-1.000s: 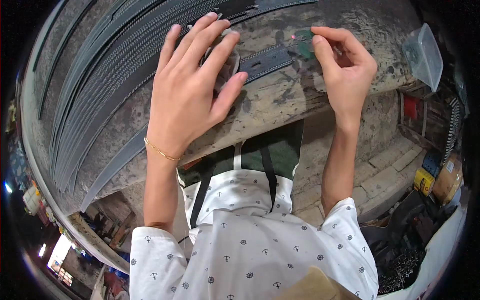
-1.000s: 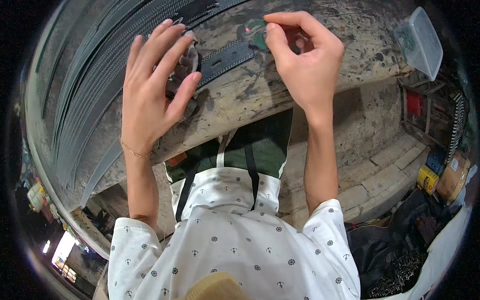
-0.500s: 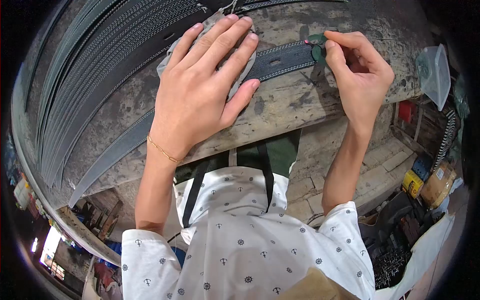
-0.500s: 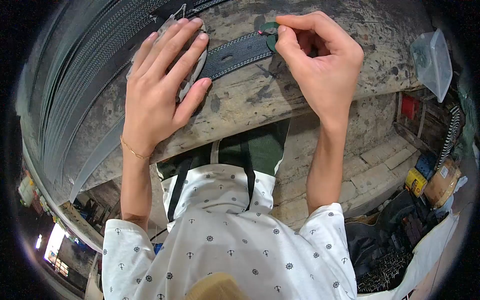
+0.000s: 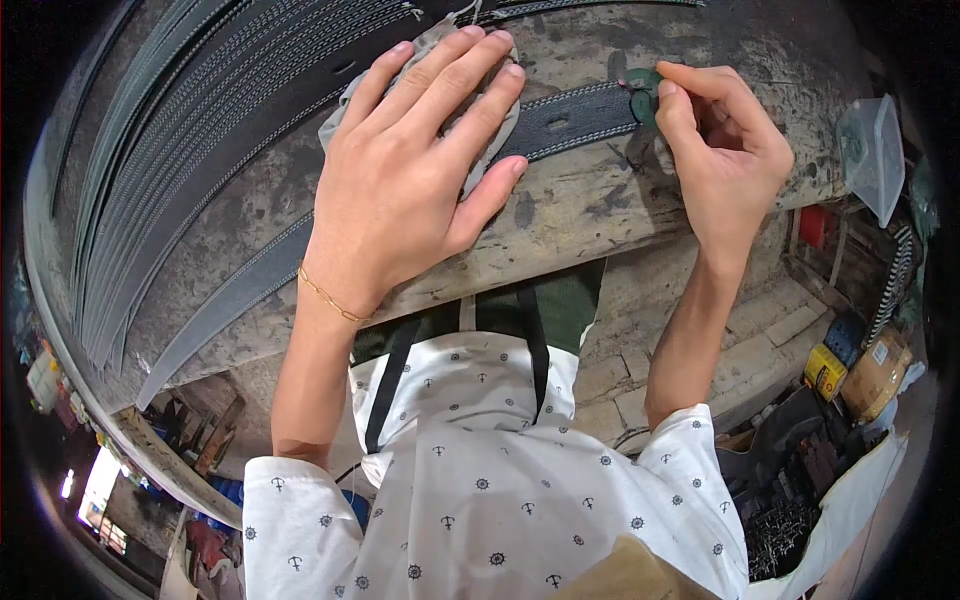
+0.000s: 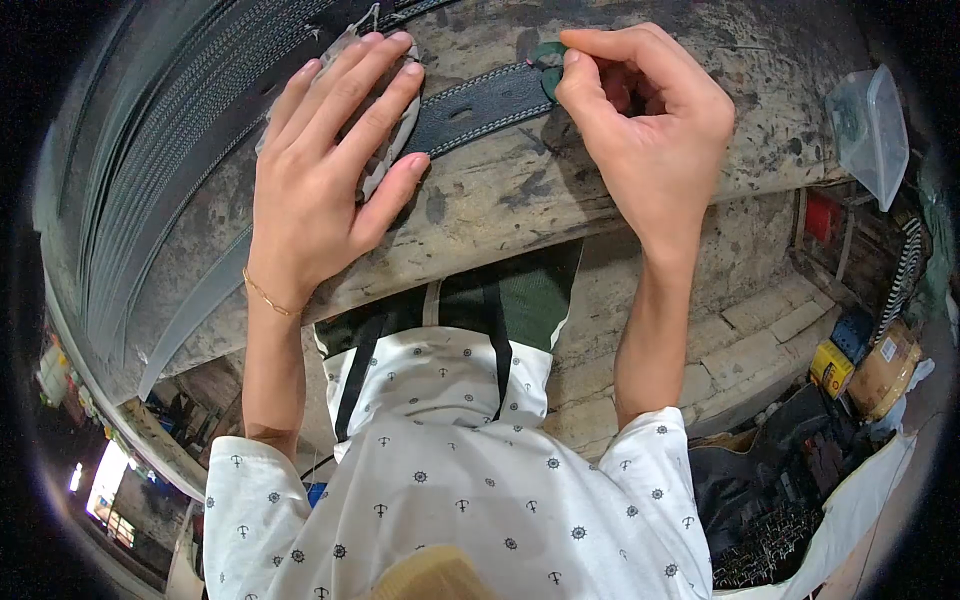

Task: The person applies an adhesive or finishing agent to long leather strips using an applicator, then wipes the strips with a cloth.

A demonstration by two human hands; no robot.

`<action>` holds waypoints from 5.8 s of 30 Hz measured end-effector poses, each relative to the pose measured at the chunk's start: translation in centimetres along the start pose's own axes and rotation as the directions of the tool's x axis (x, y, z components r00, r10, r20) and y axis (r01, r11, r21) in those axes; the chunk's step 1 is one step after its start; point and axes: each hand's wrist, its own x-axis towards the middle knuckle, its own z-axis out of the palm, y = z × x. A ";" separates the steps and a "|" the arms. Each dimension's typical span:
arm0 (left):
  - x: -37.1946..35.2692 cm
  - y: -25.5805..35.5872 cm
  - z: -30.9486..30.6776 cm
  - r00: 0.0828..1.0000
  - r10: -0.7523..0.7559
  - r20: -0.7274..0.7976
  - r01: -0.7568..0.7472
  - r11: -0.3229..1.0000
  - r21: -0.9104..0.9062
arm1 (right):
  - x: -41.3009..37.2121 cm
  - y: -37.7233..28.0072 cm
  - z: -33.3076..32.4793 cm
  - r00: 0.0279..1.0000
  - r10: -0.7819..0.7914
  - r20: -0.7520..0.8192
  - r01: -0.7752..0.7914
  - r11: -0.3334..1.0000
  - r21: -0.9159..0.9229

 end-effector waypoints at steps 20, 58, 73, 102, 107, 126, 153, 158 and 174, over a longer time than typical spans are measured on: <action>0.0 0.0 0.1 1.000 0.001 -0.011 -0.001 1.000 -0.012 | 0.0 -0.1 0.1 0.998 -0.055 -0.010 0.055 0.998 -0.027; 4.9 4.1 2.0 0.964 0.168 -0.208 -0.184 0.981 -0.061 | 0.2 -0.3 -1.3 0.886 0.400 -0.233 -0.207 0.793 0.573; 5.6 2.4 2.8 0.972 -0.110 -0.209 0.020 0.920 -0.391 | 0.3 0.6 -1.3 0.915 0.368 -0.168 -0.165 0.719 0.675; 3.5 2.5 2.2 0.948 0.251 -0.196 -0.256 0.967 -0.001 | 0.8 0.7 -1.1 0.898 0.358 -0.256 -0.121 0.761 0.637; 3.6 2.4 1.9 0.953 0.226 -0.202 -0.241 0.969 -0.056 | 0.3 0.9 -1.4 0.905 0.358 -0.231 -0.110 0.720 0.685; 3.8 2.4 2.0 0.953 0.230 -0.195 -0.248 0.966 -0.071 | -8.4 0.7 -11.4 0.888 -0.400 0.228 0.458 0.724 -0.516; 0.5 2.6 0.1 0.997 0.058 -0.048 -0.061 0.995 -0.079 | -9.0 5.6 -11.4 0.752 0.592 -0.292 -0.312 0.708 0.633; 4.2 10.2 4.7 0.987 0.050 -0.153 -0.103 0.927 -0.361 | -10.9 5.0 -12.5 0.618 0.647 -0.447 -0.011 0.576 0.817; 2.5 3.3 2.4 0.967 0.095 -0.237 -0.104 0.994 -0.024 | -15.6 0.3 -9.3 0.601 0.642 -0.477 -0.082 0.643 0.762</action>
